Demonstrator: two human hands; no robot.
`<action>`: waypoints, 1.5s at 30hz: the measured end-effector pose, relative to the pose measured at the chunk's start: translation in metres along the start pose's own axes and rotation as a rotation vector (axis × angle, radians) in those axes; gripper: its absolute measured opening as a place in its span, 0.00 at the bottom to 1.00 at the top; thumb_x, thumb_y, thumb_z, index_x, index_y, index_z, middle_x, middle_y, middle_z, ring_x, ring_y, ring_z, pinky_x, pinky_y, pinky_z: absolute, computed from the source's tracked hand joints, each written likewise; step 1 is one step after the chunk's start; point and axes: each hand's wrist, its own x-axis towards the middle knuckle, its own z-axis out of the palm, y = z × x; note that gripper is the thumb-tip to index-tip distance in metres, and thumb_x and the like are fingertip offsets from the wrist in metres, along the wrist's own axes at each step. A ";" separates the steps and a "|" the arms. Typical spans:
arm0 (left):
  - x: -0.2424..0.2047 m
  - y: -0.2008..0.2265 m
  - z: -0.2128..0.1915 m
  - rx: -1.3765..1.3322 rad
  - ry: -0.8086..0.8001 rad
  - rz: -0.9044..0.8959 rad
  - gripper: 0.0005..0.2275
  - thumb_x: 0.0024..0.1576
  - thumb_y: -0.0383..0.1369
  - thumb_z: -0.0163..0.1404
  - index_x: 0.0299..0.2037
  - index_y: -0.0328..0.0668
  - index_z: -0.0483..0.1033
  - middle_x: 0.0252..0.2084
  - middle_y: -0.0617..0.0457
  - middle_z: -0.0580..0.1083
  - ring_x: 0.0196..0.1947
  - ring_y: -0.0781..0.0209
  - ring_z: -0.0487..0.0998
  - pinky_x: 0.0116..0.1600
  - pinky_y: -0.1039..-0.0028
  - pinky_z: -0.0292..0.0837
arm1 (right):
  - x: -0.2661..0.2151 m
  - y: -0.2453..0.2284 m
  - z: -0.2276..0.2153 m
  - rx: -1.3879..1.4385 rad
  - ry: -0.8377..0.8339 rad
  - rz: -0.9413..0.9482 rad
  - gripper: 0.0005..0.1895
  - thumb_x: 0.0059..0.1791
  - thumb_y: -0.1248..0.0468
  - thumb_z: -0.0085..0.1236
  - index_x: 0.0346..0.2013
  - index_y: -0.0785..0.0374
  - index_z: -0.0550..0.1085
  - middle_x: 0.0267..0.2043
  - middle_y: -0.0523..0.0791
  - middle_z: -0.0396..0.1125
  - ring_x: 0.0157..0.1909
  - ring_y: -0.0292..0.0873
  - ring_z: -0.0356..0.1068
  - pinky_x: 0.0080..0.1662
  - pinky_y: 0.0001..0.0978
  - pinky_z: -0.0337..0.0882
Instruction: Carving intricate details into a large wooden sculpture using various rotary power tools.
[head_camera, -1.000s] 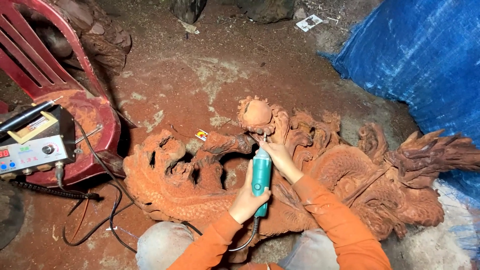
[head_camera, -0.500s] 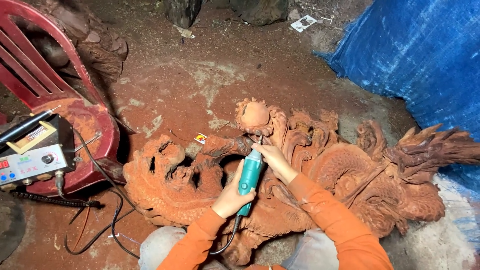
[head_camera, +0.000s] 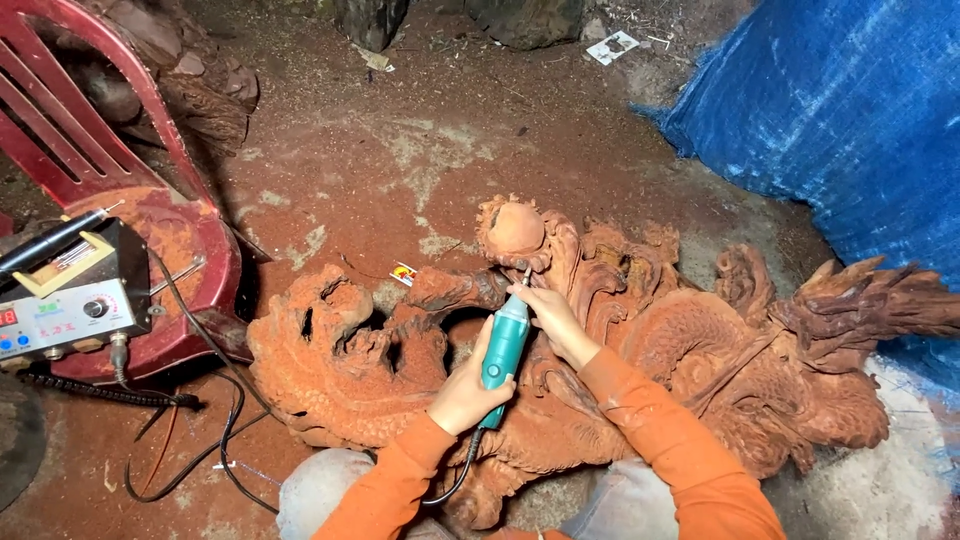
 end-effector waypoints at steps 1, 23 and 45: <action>0.000 -0.001 0.000 0.008 0.002 0.002 0.43 0.57 0.45 0.51 0.78 0.69 0.32 0.57 0.30 0.72 0.57 0.30 0.76 0.55 0.49 0.72 | 0.000 0.000 -0.001 -0.002 -0.005 0.002 0.33 0.49 0.41 0.63 0.52 0.68 0.77 0.59 0.55 0.68 0.64 0.52 0.64 0.62 0.62 0.61; -0.015 0.026 0.009 -0.114 0.091 -0.031 0.45 0.55 0.46 0.50 0.77 0.69 0.29 0.57 0.30 0.71 0.59 0.29 0.74 0.58 0.46 0.71 | 0.000 -0.017 0.008 -0.123 0.011 -0.269 0.21 0.53 0.50 0.60 0.41 0.67 0.82 0.53 0.51 0.73 0.59 0.48 0.68 0.62 0.43 0.66; -0.013 0.030 -0.045 -0.011 -0.041 -0.063 0.47 0.51 0.49 0.55 0.78 0.74 0.35 0.60 0.32 0.71 0.60 0.32 0.74 0.58 0.47 0.72 | -0.026 -0.042 0.035 0.050 0.033 -0.178 0.22 0.51 0.49 0.62 0.39 0.69 0.80 0.54 0.49 0.69 0.64 0.47 0.62 0.68 0.44 0.55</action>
